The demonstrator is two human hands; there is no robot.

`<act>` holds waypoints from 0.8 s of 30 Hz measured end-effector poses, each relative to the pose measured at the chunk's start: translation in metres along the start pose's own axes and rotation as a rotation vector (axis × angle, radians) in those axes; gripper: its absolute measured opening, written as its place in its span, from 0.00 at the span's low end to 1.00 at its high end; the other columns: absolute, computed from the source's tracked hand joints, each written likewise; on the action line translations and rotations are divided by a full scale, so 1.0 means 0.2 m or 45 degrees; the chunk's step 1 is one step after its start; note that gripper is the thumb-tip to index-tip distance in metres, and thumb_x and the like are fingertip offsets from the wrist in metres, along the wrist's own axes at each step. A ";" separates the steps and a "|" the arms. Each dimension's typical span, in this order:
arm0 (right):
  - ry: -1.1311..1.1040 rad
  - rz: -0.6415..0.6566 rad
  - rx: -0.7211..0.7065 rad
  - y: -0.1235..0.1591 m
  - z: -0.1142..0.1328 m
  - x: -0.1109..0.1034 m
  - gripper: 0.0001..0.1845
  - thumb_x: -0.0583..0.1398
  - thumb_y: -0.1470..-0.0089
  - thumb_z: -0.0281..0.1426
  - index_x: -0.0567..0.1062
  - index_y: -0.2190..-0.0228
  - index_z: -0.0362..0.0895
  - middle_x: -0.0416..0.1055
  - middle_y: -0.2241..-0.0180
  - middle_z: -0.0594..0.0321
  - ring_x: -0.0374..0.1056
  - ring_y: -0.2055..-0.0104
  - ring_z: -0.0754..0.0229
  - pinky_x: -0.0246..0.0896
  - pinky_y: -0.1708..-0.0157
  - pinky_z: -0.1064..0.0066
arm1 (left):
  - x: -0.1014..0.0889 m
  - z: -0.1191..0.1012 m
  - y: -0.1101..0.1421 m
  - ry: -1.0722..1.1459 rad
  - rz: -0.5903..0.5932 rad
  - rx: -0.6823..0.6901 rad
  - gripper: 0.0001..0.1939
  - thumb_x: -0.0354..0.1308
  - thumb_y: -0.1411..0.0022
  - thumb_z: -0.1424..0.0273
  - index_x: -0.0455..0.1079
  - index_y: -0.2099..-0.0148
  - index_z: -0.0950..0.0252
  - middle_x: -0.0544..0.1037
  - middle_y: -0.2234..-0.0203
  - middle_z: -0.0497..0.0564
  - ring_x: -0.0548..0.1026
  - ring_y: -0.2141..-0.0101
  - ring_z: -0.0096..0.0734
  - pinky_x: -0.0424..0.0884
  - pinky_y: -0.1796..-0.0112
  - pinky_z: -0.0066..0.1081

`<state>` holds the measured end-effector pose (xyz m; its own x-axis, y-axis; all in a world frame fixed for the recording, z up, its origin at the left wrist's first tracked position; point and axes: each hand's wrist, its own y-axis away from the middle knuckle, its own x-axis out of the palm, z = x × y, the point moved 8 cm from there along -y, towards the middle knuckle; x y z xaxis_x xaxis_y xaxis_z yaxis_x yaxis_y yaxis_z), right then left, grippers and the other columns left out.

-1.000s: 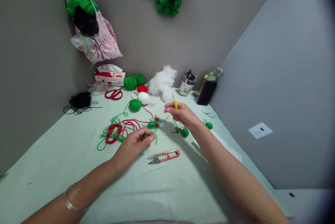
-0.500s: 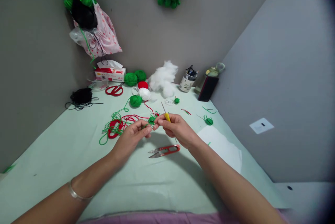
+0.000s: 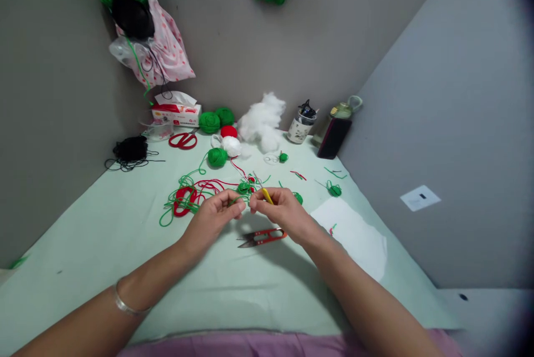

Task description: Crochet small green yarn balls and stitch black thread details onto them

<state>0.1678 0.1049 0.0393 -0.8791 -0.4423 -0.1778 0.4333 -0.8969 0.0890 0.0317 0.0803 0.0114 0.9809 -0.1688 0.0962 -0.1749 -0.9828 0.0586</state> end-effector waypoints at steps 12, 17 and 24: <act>-0.225 -0.199 0.033 0.06 -0.09 -0.09 0.17 0.66 0.44 0.44 0.74 0.73 0.42 0.63 0.78 0.71 0.44 0.81 0.72 0.35 0.80 0.72 | 0.03 0.02 0.01 0.165 0.112 -0.080 0.12 0.65 0.36 0.60 0.70 0.65 0.62 0.72 0.70 0.45 0.70 0.64 0.30 0.63 0.57 0.30; -0.245 -0.180 -0.075 0.10 -0.03 -0.08 0.22 0.58 0.36 0.46 0.81 0.69 0.42 0.71 0.73 0.63 0.61 0.74 0.67 0.55 0.72 0.72 | 0.00 0.04 0.01 0.063 0.051 -0.044 0.13 0.65 0.36 0.58 0.71 0.64 0.62 0.73 0.71 0.45 0.69 0.65 0.31 0.62 0.58 0.31; -0.001 -0.238 -0.266 0.15 0.05 -0.10 0.27 0.52 0.32 0.49 0.79 0.67 0.43 0.73 0.72 0.61 0.67 0.68 0.61 0.62 0.64 0.69 | -0.01 0.03 0.01 0.088 -0.012 -0.054 0.13 0.66 0.37 0.58 0.72 0.63 0.61 0.74 0.70 0.45 0.70 0.64 0.30 0.62 0.58 0.31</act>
<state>0.1958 0.0859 0.0558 -0.9477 -0.2691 -0.1715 0.2950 -0.9438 -0.1493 0.0301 0.0782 0.0048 0.9747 -0.1522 0.1639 -0.1702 -0.9801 0.1019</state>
